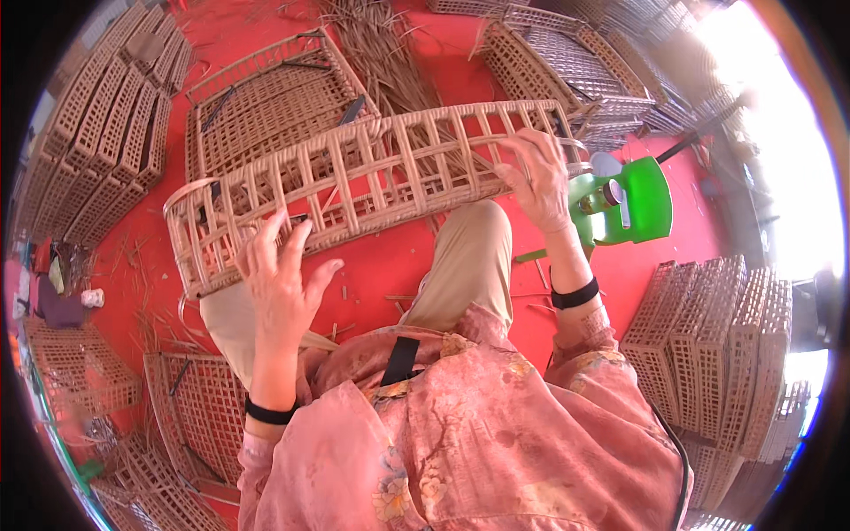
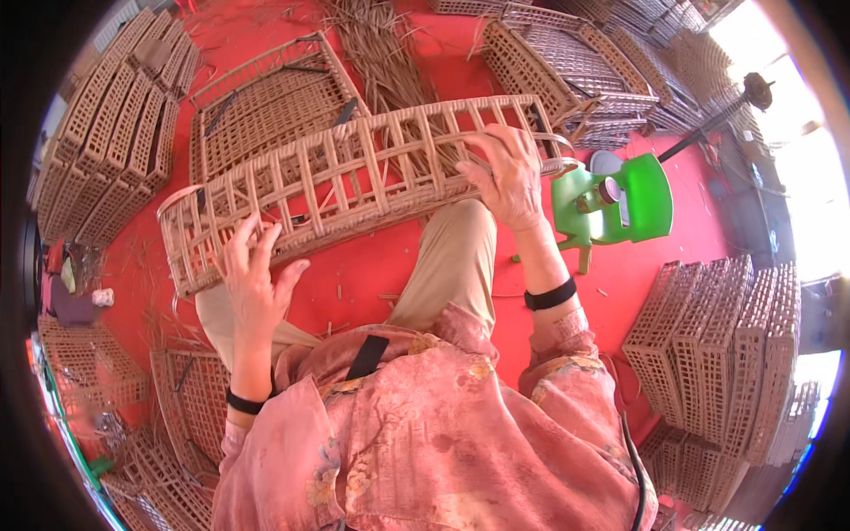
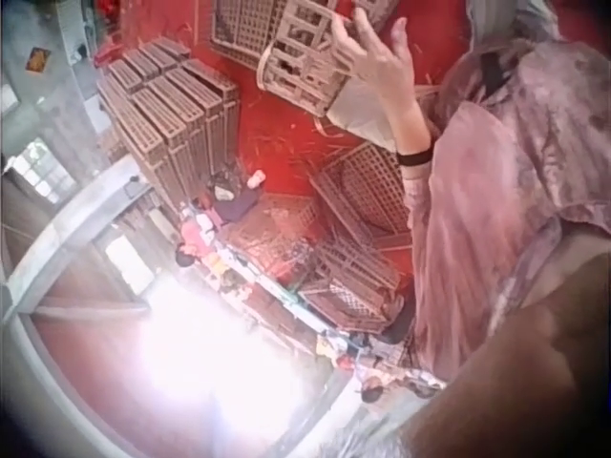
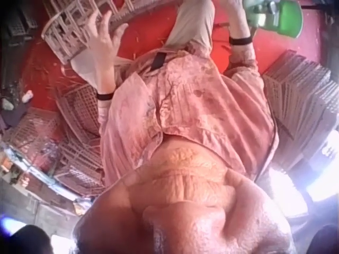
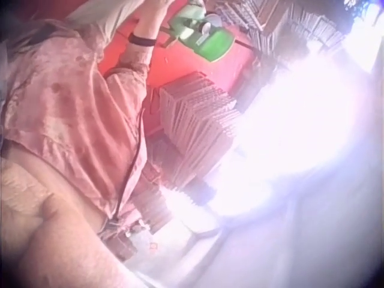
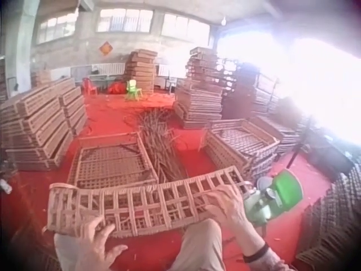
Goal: Weaving thin bamboo strips into a rectangular frame to create a basket or furniture component.
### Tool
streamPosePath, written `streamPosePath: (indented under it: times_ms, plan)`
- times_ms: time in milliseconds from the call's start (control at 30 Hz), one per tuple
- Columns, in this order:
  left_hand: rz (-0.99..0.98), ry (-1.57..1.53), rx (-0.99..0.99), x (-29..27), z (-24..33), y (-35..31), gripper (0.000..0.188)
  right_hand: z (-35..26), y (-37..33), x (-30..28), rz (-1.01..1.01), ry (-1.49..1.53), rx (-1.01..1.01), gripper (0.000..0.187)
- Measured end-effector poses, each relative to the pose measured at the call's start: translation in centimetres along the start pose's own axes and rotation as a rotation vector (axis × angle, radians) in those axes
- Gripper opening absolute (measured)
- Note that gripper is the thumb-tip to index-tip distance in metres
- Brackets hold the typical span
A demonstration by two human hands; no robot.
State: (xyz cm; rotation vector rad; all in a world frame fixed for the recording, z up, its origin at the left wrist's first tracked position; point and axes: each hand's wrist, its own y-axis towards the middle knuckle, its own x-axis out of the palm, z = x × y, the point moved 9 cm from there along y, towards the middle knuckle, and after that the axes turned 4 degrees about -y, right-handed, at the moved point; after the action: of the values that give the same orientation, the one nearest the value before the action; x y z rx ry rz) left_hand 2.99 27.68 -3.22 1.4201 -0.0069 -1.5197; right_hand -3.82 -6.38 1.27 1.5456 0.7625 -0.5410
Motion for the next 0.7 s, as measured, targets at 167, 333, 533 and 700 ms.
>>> streamPosePath:
  times_ms: [167,333,533,700]
  plan:
    - [0.172,0.152,-0.227,-6.6,-2.6,-3.5,0.023,12.7,-6.2,0.8,0.151,-0.489,0.402,0.006]
    - [0.488,-0.395,-0.662,-6.5,-12.5,-12.0,0.024,34.0,-11.9,0.8,-0.039,-0.492,0.177,0.031]
    - [0.606,-1.000,-1.137,-3.2,-16.0,-19.1,0.054,39.1,-8.0,4.5,-0.280,0.092,0.863,0.057]
    - [1.143,-1.753,-0.997,-3.7,-22.4,-18.8,0.040,22.9,-5.7,3.1,-0.168,-0.275,0.833,0.067]
